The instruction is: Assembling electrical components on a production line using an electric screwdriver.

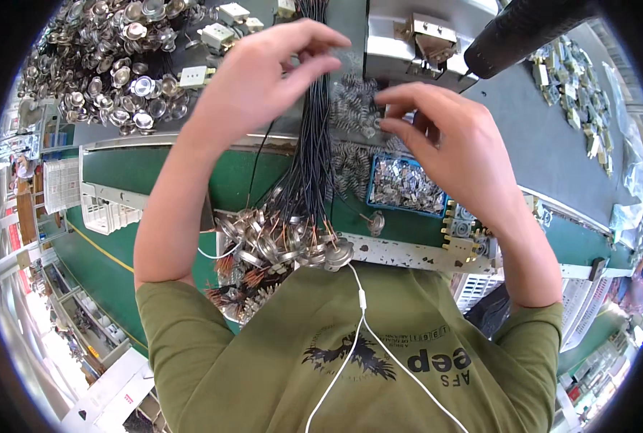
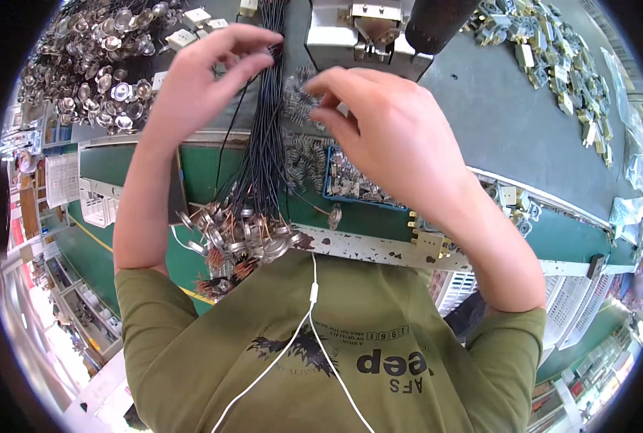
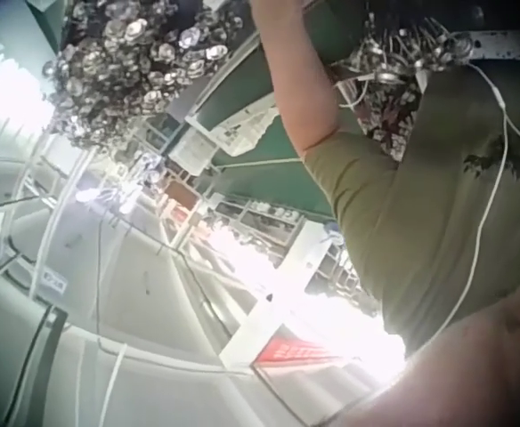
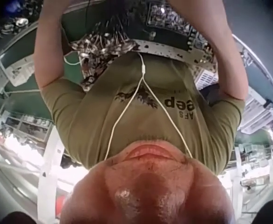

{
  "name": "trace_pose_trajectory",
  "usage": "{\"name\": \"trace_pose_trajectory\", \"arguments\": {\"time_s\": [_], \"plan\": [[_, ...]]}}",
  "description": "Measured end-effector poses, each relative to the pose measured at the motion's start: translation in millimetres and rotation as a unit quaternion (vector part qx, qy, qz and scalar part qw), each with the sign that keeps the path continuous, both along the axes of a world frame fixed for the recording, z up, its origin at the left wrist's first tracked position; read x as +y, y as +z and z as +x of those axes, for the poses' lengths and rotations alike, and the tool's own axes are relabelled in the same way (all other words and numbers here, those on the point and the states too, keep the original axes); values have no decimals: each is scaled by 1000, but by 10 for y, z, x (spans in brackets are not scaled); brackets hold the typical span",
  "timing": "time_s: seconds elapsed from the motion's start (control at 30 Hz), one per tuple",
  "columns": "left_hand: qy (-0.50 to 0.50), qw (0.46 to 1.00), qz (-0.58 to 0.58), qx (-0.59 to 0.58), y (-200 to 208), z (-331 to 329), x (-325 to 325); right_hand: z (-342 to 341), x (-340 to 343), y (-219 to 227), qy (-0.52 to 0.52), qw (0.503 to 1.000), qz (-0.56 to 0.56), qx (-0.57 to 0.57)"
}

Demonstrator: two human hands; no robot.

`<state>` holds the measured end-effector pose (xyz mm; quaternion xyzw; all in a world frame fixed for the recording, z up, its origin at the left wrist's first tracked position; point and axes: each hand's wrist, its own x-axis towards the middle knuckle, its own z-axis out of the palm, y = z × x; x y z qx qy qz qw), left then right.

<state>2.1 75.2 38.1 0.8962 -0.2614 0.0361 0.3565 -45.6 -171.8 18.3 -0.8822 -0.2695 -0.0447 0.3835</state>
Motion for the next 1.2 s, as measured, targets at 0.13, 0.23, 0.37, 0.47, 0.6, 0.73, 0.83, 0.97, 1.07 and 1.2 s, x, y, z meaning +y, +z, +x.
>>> {"name": "trace_pose_trajectory", "arguments": {"time_s": [0.13,0.23,0.37,0.47,0.6,0.73,0.83,0.97,1.07,1.2], "plan": [[45,998,19,37,42,-7,82,-221,168,-227,104,994,26,22],[18,999,36,34,118,-43,80,-173,354,-275,208,974,-45,-78],[29,999,25,36,117,-129,251,-105,182,-100,228,970,83,-30],[35,995,39,87,150,-202,304,-215,-196,-257,222,912,322,126],[-28,995,36,84,107,-238,184,-478,-192,-190,94,869,478,88],[-67,996,60,-5,150,-174,143,-308,-543,263,77,954,258,129],[-69,994,70,38,190,-205,156,-246,-525,425,15,932,84,351],[-154,973,144,91,190,-276,67,-647,-486,108,45,958,-15,282],[-230,937,227,134,155,-425,18,-582,-364,235,67,994,-73,-37],[-188,890,378,169,269,-550,-114,-491,-170,203,174,984,4,20]]}}
